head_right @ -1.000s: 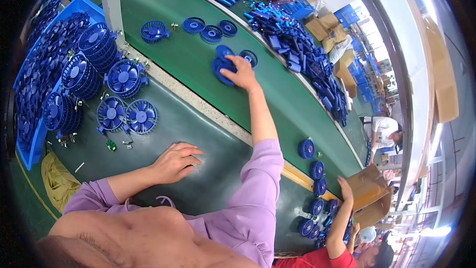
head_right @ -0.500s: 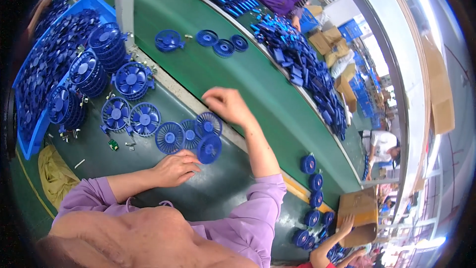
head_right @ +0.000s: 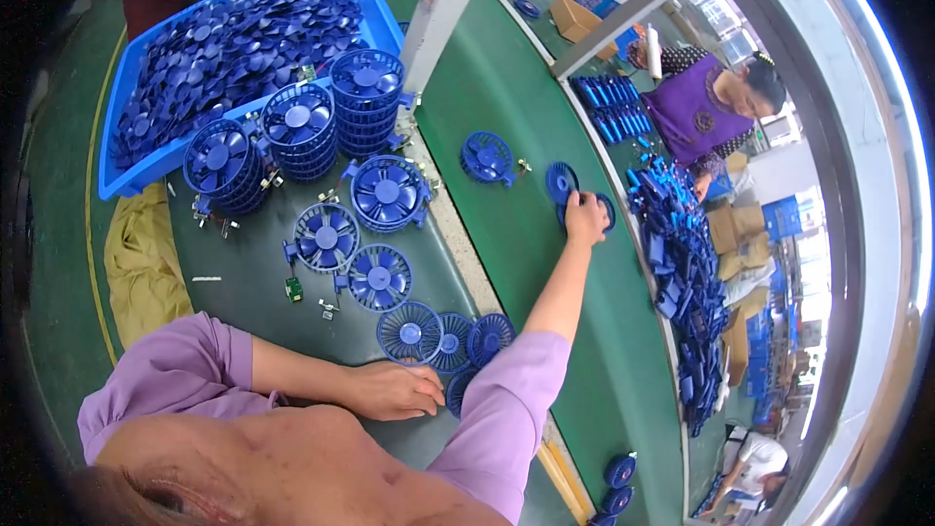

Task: The person assembles portable fans by picking up fan bodies and grilles, pressing the grilles onto the fan bodies by hand, and setting the assembled fans onto the conveyor belt.

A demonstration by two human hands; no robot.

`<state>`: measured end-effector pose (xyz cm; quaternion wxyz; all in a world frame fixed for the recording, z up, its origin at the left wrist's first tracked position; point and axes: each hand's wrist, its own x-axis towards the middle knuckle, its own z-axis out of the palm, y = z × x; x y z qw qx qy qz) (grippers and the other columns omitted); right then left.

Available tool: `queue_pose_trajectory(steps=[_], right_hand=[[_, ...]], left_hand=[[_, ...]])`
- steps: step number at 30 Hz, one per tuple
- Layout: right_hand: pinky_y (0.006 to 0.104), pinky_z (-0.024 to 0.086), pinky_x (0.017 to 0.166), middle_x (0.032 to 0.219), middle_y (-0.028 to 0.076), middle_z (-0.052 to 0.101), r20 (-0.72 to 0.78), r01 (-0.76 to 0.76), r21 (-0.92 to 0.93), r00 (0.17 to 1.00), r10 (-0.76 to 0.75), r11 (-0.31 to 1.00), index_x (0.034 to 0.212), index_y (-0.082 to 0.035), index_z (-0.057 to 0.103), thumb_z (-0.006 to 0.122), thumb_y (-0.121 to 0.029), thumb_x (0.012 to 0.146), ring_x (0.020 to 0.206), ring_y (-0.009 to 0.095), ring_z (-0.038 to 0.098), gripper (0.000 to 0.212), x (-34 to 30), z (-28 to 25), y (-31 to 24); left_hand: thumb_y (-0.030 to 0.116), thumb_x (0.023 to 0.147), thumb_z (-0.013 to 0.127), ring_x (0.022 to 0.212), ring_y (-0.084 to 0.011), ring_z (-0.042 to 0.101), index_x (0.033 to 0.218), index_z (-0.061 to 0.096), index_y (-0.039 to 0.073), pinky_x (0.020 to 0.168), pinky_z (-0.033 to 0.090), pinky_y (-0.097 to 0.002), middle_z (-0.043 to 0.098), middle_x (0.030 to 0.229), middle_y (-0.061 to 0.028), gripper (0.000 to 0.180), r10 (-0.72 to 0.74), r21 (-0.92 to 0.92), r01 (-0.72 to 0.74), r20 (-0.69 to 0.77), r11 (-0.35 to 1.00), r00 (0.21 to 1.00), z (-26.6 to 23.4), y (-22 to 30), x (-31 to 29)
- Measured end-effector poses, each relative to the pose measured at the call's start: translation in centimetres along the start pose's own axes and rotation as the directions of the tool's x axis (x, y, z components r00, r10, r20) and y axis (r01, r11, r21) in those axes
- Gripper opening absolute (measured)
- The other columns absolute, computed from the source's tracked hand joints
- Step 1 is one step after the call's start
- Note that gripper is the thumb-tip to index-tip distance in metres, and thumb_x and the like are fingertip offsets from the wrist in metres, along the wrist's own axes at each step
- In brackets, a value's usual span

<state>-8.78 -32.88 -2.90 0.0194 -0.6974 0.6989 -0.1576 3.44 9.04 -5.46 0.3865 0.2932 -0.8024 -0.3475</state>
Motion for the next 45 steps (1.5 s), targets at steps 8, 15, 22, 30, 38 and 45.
queue_pose_trajectory(steps=[8,15,22,30,38,45], right_hand=[[0.0447,0.041,0.094,0.112,0.019,0.063,-0.08,0.647,0.111,0.762,-0.642,0.754,0.099,-0.003,0.066,0.057,-0.01,0.085,0.107,0.033,0.057,0.018,-10.8,-3.2,9.0],[0.0304,0.049,0.08,0.089,0.01,0.068,0.308,0.316,0.54,0.788,-0.533,0.78,0.099,0.0,0.065,0.057,-0.016,0.092,0.085,0.017,0.064,0.019,-24.4,-12.4,7.7],[0.0393,0.049,0.084,0.102,0.015,0.067,-0.042,0.357,0.316,0.931,-0.363,0.879,0.111,-0.005,0.064,0.064,-0.032,0.088,0.094,0.028,0.063,0.035,-21.2,-12.8,9.7],[0.0494,0.043,0.096,0.127,0.015,0.054,0.068,0.225,0.046,0.971,-0.228,0.973,0.125,-0.016,0.058,0.079,-0.04,0.068,0.118,0.035,0.049,0.065,-24.3,-9.5,8.9],[0.0385,0.052,0.081,0.097,0.017,0.069,-0.122,0.213,0.372,0.976,-0.179,0.904,0.096,-0.004,0.071,0.075,-0.02,0.072,0.089,0.031,0.067,0.029,-26.8,-13.0,10.9],[0.0434,0.045,0.09,0.106,0.015,0.061,-0.039,0.27,0.361,0.961,-0.275,0.893,0.108,-0.007,0.058,0.081,-0.03,0.064,0.102,0.036,0.057,0.054,-31.1,-10.1,8.9]], left_hand=[[0.006,0.077,0.064,0.109,-0.0252,0.054,0.094,0.063,0.006,0.086,0.05,-0.0358,0.061,0.108,-0.0062,0.018,0.077,0.021,-0.077,-0.024,0.997,0.997,0.3,0.1,-0.2],[0.012,0.081,0.063,0.103,-0.0279,0.054,0.096,0.065,0.01,0.084,0.05,-0.0386,0.061,0.107,-0.0062,0.015,0.113,0.16,-0.125,0.081,0.979,0.99,0.1,-0.3,-0.6],[0.02,0.08,0.068,0.097,-0.0235,0.056,0.092,0.069,0.014,0.085,0.043,-0.0399,0.064,0.094,-0.0016,0.014,0.139,0.172,-0.164,0.148,0.971,0.979,-0.8,0.8,0.4],[0.025,0.085,0.066,0.07,-0.0256,0.063,0.08,0.065,0.009,0.057,0.048,-0.0383,0.064,0.079,-0.0042,0.017,0.137,-0.067,-0.122,0.309,0.99,0.941,-2.7,4.2,0.3],[0.013,0.083,0.063,0.108,-0.0337,0.056,0.109,0.061,0.004,0.093,0.045,-0.0423,0.061,0.112,-0.0148,0.028,0.171,0.289,-0.15,-0.047,0.945,0.984,-8.0,2.3,11.5],[0.011,0.086,0.056,0.128,-0.032,0.044,0.135,0.045,0.01,0.103,0.041,-0.0447,0.047,0.138,-0.0146,0.051,-0.09,0.763,0.232,-0.223,0.604,0.971,-14.2,-15.2,21.3]])
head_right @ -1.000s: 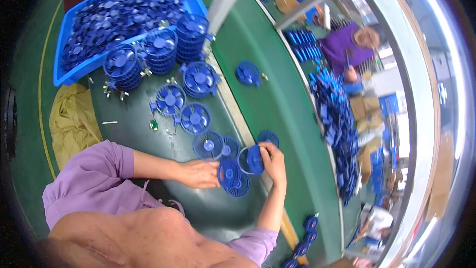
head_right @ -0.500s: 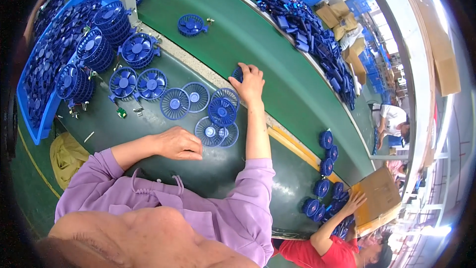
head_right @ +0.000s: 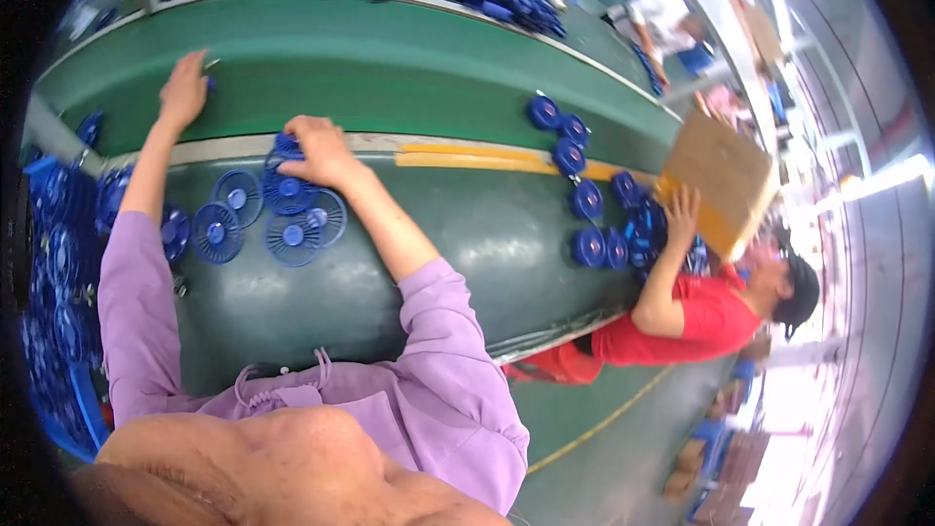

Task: The person assembles portable fans by picking up fan bodies and grilles, pressing the grilles onto the fan bodies by hand, and setting the assembled fans onto the conveyor belt.

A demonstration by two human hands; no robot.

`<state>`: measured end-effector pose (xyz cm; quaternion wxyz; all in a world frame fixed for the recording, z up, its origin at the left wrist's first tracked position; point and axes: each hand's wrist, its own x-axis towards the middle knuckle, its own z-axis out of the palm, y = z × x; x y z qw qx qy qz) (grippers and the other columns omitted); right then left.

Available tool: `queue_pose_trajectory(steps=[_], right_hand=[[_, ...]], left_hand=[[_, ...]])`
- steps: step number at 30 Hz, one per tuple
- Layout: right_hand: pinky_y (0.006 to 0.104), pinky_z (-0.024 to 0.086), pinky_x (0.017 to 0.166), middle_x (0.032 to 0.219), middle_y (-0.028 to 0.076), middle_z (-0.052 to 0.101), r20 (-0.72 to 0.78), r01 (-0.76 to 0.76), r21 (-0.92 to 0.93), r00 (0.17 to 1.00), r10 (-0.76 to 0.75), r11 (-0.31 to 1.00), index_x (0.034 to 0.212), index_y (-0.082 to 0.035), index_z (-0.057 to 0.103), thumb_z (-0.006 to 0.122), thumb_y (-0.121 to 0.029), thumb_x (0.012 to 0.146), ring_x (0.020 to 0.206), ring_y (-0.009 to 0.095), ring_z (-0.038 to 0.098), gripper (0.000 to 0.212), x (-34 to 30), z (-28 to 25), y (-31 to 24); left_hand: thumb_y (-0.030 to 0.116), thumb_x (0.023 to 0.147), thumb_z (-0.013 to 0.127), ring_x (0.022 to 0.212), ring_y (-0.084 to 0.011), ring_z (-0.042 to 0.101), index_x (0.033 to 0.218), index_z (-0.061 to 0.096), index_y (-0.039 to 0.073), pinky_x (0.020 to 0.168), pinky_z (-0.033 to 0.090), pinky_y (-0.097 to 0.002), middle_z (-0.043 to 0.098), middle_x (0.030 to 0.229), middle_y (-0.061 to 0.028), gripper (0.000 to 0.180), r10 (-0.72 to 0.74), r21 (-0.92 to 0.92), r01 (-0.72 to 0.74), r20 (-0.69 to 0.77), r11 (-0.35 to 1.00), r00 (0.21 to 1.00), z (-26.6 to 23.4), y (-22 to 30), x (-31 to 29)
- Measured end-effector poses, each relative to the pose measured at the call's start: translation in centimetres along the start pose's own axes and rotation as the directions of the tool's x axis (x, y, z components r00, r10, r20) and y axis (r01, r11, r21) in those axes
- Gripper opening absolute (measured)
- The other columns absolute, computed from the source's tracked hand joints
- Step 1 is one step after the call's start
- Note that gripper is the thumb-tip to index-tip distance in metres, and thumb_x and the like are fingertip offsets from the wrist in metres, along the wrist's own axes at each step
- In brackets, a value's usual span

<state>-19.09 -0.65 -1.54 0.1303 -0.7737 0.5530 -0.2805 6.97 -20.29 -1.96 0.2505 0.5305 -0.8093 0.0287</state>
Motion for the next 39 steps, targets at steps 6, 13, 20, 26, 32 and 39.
queue_pose_trajectory(steps=[6,13,20,26,32,39], right_hand=[[0.0441,0.038,0.097,0.112,0.014,0.057,0.038,0.048,0.074,0.998,-0.051,0.996,0.108,-0.009,0.058,0.081,-0.032,0.063,0.107,0.036,0.052,0.055,-1.8,-1.2,0.1],[0.0457,0.038,0.101,0.124,0.02,0.05,-0.307,0.138,0.189,0.949,-0.075,0.972,0.117,-0.01,0.057,0.082,-0.028,0.059,0.117,0.039,0.043,0.066,0.7,-0.8,-3.9],[0.0495,0.037,0.1,0.128,0.02,0.04,-0.423,0.291,0.106,0.879,-0.222,0.951,0.121,-0.012,0.055,0.086,-0.026,0.053,0.118,0.043,0.039,0.076,1.0,0.4,-9.7],[0.0522,0.034,0.103,0.133,0.021,0.038,-0.418,0.378,0.029,0.845,-0.332,0.925,0.124,-0.017,0.056,0.083,-0.033,0.055,0.124,0.042,0.035,0.075,0.2,0.8,-12.5],[0.0526,0.03,0.107,0.144,0.022,0.03,-0.348,0.36,0.034,0.879,-0.326,0.932,0.132,-0.02,0.048,0.078,-0.042,0.062,0.13,0.045,0.031,0.079,0.0,0.6,-11.4],[0.0496,0.026,0.109,0.144,0.025,0.032,-0.347,0.355,0.463,0.916,-0.203,0.812,0.135,-0.009,0.043,0.061,-0.055,0.079,0.132,0.044,0.032,0.074,0.2,1.9,-11.6]], left_hand=[[0.019,0.091,0.051,0.104,-0.0404,0.058,0.117,0.057,0.01,0.089,0.046,-0.0482,0.062,0.111,-0.02,0.029,-0.077,-0.037,0.086,0.205,0.996,0.976,4.8,-5.8,2.5],[0.027,0.095,0.052,0.085,-0.0348,0.065,0.105,0.058,0.004,0.079,0.049,-0.0384,0.067,0.092,-0.0156,0.025,-0.059,-0.317,0.067,0.034,0.946,0.998,1.2,-1.7,-2.8],[0.041,0.098,0.049,0.101,-0.0166,0.061,0.119,0.058,0.007,0.085,0.05,-0.0295,0.062,0.112,-0.0044,0.041,-0.248,-0.854,0.353,0.463,-0.382,0.851,-3.4,8.6,-10.8],[0.042,0.099,0.044,0.103,-0.0228,0.063,0.12,0.056,0.006,0.086,0.054,-0.0356,0.063,0.115,-0.0098,0.044,0.017,-0.634,0.358,0.477,-0.686,0.879,-5.4,8.0,-14.4],[0.036,0.1,0.045,0.106,-0.0215,0.061,0.121,0.056,0.006,0.091,0.051,-0.0364,0.062,0.119,-0.0084,0.038,-0.131,-0.664,0.313,0.528,-0.679,0.839,-7.3,11.0,-14.8],[0.034,0.101,0.042,0.117,-0.0207,0.053,0.129,0.049,0.004,0.1,0.043,-0.0356,0.055,0.126,-0.0088,0.042,-0.354,-0.804,0.226,0.47,-0.55,0.809,-8.9,14.0,-15.5]])
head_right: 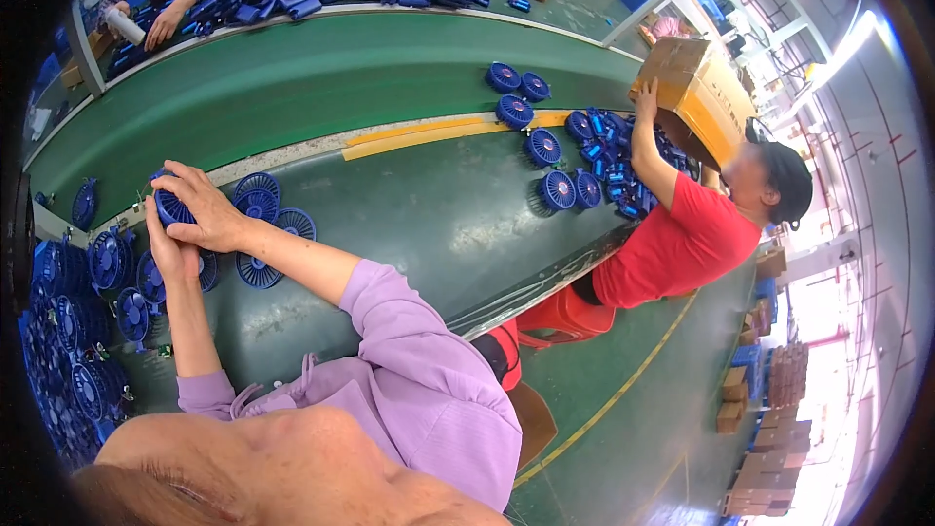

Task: The person assembles portable fans by picking up fan bodies and grilles, pressing the grilles onto the fan bodies by hand, and setting the assembled fans onto the conveyor belt.

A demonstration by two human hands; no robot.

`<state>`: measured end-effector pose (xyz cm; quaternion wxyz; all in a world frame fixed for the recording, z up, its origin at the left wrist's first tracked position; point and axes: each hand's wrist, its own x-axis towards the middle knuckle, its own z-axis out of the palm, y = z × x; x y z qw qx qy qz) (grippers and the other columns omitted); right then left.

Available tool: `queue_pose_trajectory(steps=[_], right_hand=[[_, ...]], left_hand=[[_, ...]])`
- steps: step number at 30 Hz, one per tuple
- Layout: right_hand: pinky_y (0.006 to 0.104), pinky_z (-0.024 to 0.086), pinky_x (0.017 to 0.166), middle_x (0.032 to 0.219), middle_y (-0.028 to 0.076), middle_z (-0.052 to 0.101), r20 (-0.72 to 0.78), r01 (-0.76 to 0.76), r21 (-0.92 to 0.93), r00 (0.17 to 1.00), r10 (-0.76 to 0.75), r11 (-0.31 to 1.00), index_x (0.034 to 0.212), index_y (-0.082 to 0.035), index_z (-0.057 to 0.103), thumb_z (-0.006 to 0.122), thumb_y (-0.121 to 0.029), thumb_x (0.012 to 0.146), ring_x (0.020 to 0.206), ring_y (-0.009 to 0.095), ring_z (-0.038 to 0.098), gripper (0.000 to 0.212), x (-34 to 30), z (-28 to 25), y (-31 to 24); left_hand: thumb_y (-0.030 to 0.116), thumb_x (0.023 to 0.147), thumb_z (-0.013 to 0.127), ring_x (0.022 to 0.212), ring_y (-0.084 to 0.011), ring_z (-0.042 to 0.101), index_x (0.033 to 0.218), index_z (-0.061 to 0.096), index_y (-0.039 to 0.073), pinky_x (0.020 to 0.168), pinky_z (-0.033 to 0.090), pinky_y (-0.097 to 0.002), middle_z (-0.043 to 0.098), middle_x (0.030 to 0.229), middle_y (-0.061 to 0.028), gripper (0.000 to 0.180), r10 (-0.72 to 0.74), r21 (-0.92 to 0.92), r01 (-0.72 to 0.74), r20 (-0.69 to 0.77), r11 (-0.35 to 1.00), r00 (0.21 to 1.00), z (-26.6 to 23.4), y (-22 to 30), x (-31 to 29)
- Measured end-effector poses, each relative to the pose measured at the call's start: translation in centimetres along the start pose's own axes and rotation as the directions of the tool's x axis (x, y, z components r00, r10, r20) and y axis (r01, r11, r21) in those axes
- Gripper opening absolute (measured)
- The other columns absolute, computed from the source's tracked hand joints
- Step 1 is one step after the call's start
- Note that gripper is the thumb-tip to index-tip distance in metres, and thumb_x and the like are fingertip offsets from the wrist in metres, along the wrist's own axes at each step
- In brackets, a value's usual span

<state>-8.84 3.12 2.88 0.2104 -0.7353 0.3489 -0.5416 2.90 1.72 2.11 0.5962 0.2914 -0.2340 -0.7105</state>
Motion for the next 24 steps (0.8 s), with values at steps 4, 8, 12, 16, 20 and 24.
queue_pose_trajectory(steps=[4,8,12,16,20,24], right_hand=[[0.051,0.027,0.107,0.144,0.025,0.032,-0.01,0.05,0.023,0.999,-0.049,0.999,0.133,-0.009,0.044,0.054,-0.062,0.082,0.132,0.044,0.032,0.074,0.3,0.2,-0.4],[0.0527,0.03,0.105,0.142,0.025,0.034,-0.003,0.149,-0.207,0.988,-0.153,0.967,0.133,-0.01,0.042,0.051,-0.065,0.083,0.129,0.046,0.034,0.075,0.4,-0.5,-0.7],[0.0504,0.03,0.105,0.141,0.024,0.035,-0.034,0.15,-0.116,0.987,-0.155,0.982,0.135,-0.009,0.04,0.05,-0.065,0.084,0.128,0.044,0.037,0.076,-0.2,-0.2,-0.1],[0.0407,0.033,0.105,0.135,0.021,0.04,-0.033,-0.018,0.24,0.999,0.026,0.971,0.137,-0.004,0.035,0.048,-0.042,0.089,0.126,0.035,0.042,0.062,-0.1,0.1,-1.5],[0.0378,0.035,0.104,0.133,0.019,0.041,-0.004,-0.06,0.315,0.998,0.065,0.947,0.136,-0.002,0.034,0.046,-0.023,0.084,0.123,0.031,0.044,0.057,0.1,0.4,-2.2],[0.044,0.036,0.102,0.127,0.021,0.044,-0.112,0.133,0.013,0.985,-0.131,0.991,0.133,-0.004,0.037,0.053,-0.036,0.085,0.12,0.038,0.046,0.061,0.2,-0.3,-1.9]], left_hand=[[0.03,0.102,0.037,0.119,-0.0205,0.051,0.132,0.047,0.001,0.101,0.042,-0.0356,0.051,0.128,-0.0093,0.042,0.25,0.11,-0.249,-0.002,0.962,0.968,0.7,-0.5,-0.6],[0.028,0.102,0.037,0.121,-0.0207,0.049,0.132,0.046,0.0,0.102,0.04,-0.0362,0.049,0.131,-0.0105,0.042,0.234,0.11,-0.23,-0.019,0.967,0.972,1.6,0.3,-1.7],[0.027,0.102,0.036,0.121,-0.0223,0.048,0.134,0.043,-0.001,0.103,0.038,-0.0368,0.048,0.131,-0.0118,0.043,0.441,0.295,-0.422,0.001,0.857,0.897,2.6,-0.7,-2.7],[0.023,0.101,0.036,0.117,-0.0222,0.05,0.133,0.04,-0.004,0.1,0.04,-0.0367,0.046,0.131,-0.0148,0.041,0.546,0.382,-0.545,0.115,0.747,0.83,2.7,-1.4,-2.9],[0.023,0.1,0.038,0.114,-0.0247,0.052,0.133,0.036,-0.002,0.097,0.044,-0.0375,0.048,0.128,-0.0167,0.042,0.625,0.446,-0.601,0.11,0.663,0.773,1.9,-1.6,-2.8],[0.024,0.1,0.035,0.117,-0.0258,0.051,0.136,0.035,-0.001,0.1,0.042,-0.0386,0.047,0.132,-0.0173,0.044,0.5,0.299,-0.497,0.072,0.814,0.863,3.1,-1.0,-3.3]])
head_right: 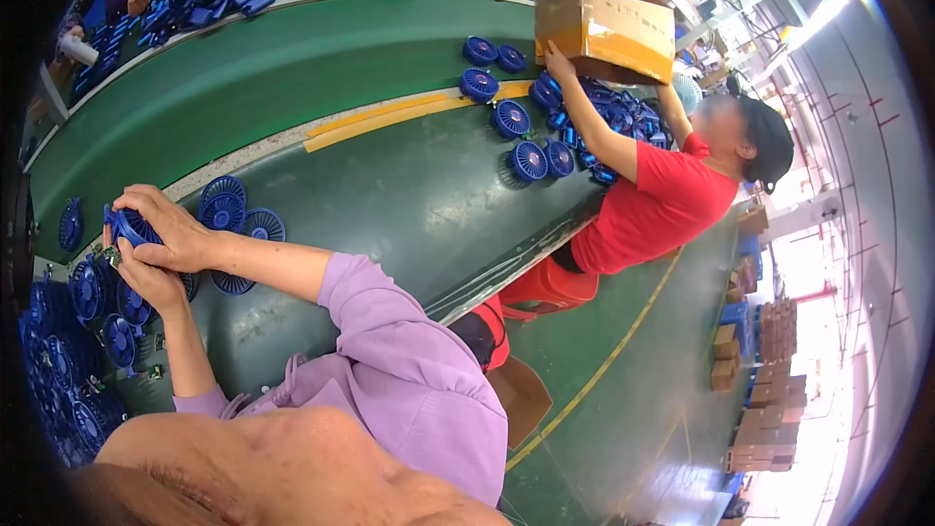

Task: The person assembles portable fans by picking up fan bodies and grilles, pressing the grilles onto the fan bodies by hand, and setting the assembled fans onto the conveyor belt.

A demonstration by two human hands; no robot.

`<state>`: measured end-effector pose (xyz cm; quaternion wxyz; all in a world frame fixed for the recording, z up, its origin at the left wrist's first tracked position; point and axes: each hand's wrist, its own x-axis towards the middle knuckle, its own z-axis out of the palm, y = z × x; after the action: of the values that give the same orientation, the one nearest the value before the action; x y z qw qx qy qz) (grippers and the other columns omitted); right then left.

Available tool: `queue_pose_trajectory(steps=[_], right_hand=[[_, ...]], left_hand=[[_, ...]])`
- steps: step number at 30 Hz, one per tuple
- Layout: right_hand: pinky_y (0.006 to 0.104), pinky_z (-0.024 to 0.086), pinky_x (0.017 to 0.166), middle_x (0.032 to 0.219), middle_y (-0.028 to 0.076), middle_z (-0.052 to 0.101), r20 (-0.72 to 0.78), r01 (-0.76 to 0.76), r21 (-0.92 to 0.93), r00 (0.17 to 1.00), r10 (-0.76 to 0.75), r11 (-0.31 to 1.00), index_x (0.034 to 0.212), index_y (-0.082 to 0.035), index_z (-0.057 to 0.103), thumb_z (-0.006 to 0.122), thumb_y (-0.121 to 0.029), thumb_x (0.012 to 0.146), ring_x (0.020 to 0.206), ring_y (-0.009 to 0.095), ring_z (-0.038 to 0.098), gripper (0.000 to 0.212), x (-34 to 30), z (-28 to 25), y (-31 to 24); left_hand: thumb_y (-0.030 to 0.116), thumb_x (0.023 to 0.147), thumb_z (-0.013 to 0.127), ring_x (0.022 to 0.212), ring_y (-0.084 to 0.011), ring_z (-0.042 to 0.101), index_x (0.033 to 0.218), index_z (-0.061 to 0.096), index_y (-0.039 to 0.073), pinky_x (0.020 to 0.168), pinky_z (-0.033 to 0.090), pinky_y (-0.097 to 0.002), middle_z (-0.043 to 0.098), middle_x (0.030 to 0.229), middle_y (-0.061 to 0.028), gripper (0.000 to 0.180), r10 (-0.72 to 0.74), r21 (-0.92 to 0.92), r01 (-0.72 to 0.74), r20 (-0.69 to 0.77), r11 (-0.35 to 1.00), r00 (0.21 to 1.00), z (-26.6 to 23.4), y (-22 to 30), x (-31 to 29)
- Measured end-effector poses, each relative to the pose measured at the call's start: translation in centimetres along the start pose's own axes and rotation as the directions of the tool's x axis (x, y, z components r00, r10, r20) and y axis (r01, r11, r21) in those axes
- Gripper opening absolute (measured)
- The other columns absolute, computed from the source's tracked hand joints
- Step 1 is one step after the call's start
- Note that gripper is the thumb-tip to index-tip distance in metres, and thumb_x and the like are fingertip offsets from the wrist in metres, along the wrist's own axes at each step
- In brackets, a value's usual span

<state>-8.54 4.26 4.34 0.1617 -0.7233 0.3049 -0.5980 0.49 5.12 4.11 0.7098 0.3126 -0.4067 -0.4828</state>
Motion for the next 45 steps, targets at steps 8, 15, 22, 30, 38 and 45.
queue_pose_trajectory(steps=[8,15,22,30,38,45], right_hand=[[0.038,0.037,0.101,0.127,0.019,0.046,0.071,-0.239,0.246,0.971,0.228,0.939,0.133,-0.002,0.037,0.048,-0.041,0.092,0.118,0.031,0.048,0.058,0.1,0.4,-0.1],[0.0318,0.033,0.102,0.124,0.012,0.048,0.189,-0.453,0.507,0.889,0.418,0.734,0.131,-0.004,0.04,0.026,-0.053,0.1,0.116,0.022,0.045,0.06,-0.4,0.9,1.4],[0.0369,0.028,0.109,0.139,0.022,0.036,0.289,-0.373,0.247,0.909,0.3,0.894,0.145,-0.002,0.017,0.049,-0.043,0.094,0.132,0.028,0.035,0.072,-0.6,-0.9,1.7],[0.0336,0.029,0.108,0.134,0.015,0.042,0.093,-0.385,0.371,0.921,0.379,0.845,0.136,0.0,0.035,0.045,-0.033,0.094,0.128,0.023,0.038,0.054,-1.1,2.5,1.9],[0.0361,0.042,0.097,0.132,0.015,0.049,0.126,-0.535,0.112,0.843,0.522,0.837,0.137,-0.006,0.042,0.059,-0.024,0.089,0.116,0.026,0.051,0.054,0.7,-2.5,4.5],[0.0477,0.042,0.096,0.119,0.027,0.054,-0.393,-0.43,-0.771,0.902,0.18,0.469,0.123,0.0,0.054,0.074,-0.033,0.078,0.111,0.041,0.053,0.06,-2.7,-13.2,12.0]], left_hand=[[0.014,0.097,0.042,0.113,-0.0266,0.053,0.131,0.037,-0.003,0.097,0.044,-0.0369,0.047,0.129,-0.017,0.038,0.052,0.006,-0.052,-0.012,0.999,0.999,-0.6,-0.4,0.0],[0.012,0.095,0.052,0.124,-0.0254,0.044,0.129,0.042,-0.003,0.106,0.032,-0.0401,0.045,0.135,-0.0155,0.038,0.483,0.415,-0.549,0.262,0.726,0.836,-0.5,-1.6,-0.2],[0.019,0.1,0.044,0.115,-0.02,0.051,0.129,0.045,-0.002,0.1,0.039,-0.0331,0.05,0.128,-0.0109,0.036,0.107,0.228,-0.132,0.119,0.965,0.987,-2.0,-2.4,1.8],[0.012,0.096,0.049,0.11,-0.0238,0.055,0.116,0.056,-0.001,0.099,0.041,-0.0368,0.059,0.117,-0.013,0.025,0.35,0.523,-0.344,0.092,0.78,0.932,-2.6,-2.9,1.8],[0.024,0.089,0.059,0.12,-0.0372,0.045,0.123,0.052,0.002,0.104,0.034,-0.0431,0.05,0.128,-0.0198,0.042,0.19,0.632,-0.37,0.336,0.681,0.923,-3.3,-1.5,1.9],[0.011,0.083,0.059,0.114,-0.0339,0.052,0.111,0.061,0.005,0.101,0.038,-0.0432,0.058,0.119,-0.0158,0.029,0.412,0.808,-0.543,0.425,0.228,0.806,-9.5,2.7,6.9]])
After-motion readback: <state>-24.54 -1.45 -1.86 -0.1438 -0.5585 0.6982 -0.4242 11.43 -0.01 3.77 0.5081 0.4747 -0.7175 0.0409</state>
